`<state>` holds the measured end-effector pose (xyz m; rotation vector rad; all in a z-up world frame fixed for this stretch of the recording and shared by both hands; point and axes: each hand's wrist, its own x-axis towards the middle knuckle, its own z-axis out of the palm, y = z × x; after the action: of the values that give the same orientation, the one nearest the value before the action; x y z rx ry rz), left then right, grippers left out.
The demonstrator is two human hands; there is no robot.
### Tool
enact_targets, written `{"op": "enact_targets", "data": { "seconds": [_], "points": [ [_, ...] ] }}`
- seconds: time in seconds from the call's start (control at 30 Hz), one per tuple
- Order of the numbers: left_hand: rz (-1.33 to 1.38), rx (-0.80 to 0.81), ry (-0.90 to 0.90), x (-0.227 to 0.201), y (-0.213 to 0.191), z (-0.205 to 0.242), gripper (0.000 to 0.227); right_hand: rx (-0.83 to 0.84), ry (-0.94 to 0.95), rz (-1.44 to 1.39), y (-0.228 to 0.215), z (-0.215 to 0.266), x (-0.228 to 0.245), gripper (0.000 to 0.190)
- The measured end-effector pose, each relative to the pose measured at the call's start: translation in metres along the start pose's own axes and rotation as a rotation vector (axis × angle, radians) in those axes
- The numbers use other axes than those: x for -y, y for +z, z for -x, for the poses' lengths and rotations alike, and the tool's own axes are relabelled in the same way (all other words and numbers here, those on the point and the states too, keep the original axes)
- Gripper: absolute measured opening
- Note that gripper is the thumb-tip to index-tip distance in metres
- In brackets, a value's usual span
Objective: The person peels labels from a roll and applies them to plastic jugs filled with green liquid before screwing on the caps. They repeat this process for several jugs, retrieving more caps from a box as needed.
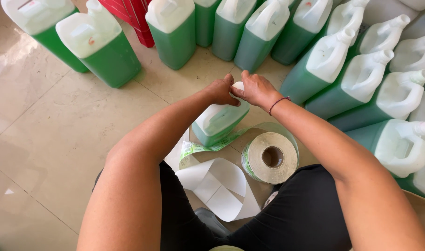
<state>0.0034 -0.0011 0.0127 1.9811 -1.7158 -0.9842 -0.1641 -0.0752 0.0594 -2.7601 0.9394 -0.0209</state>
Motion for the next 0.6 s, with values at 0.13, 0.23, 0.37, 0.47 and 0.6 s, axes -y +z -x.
{"op": "enact_targets", "data": {
  "seconds": [0.13, 0.23, 0.37, 0.47, 0.6],
  "points": [
    [-0.079, 0.002, 0.09, 0.012, -0.002, -0.004, 0.093, 0.064, 0.112, 0.015, -0.012, 0.002, -0.003, 0.069],
    [-0.174, 0.063, 0.093, 0.014, -0.013, -0.02, 0.069, 0.072, 0.216, -0.099, -0.033, 0.013, -0.02, 0.063],
    [0.111, -0.157, 0.186, 0.0, -0.009, -0.036, 0.038, 0.128, 0.188, 0.005, -0.044, 0.03, -0.027, 0.041],
    [0.04, -0.277, 0.135, -0.026, 0.022, -0.044, 0.034, 0.233, 0.076, -0.006, -0.029, 0.046, -0.004, 0.04],
    [-0.142, -0.199, 0.054, -0.037, 0.038, -0.036, 0.037, 0.248, -0.116, -0.126, -0.003, 0.075, 0.053, 0.038]
  ]
}}
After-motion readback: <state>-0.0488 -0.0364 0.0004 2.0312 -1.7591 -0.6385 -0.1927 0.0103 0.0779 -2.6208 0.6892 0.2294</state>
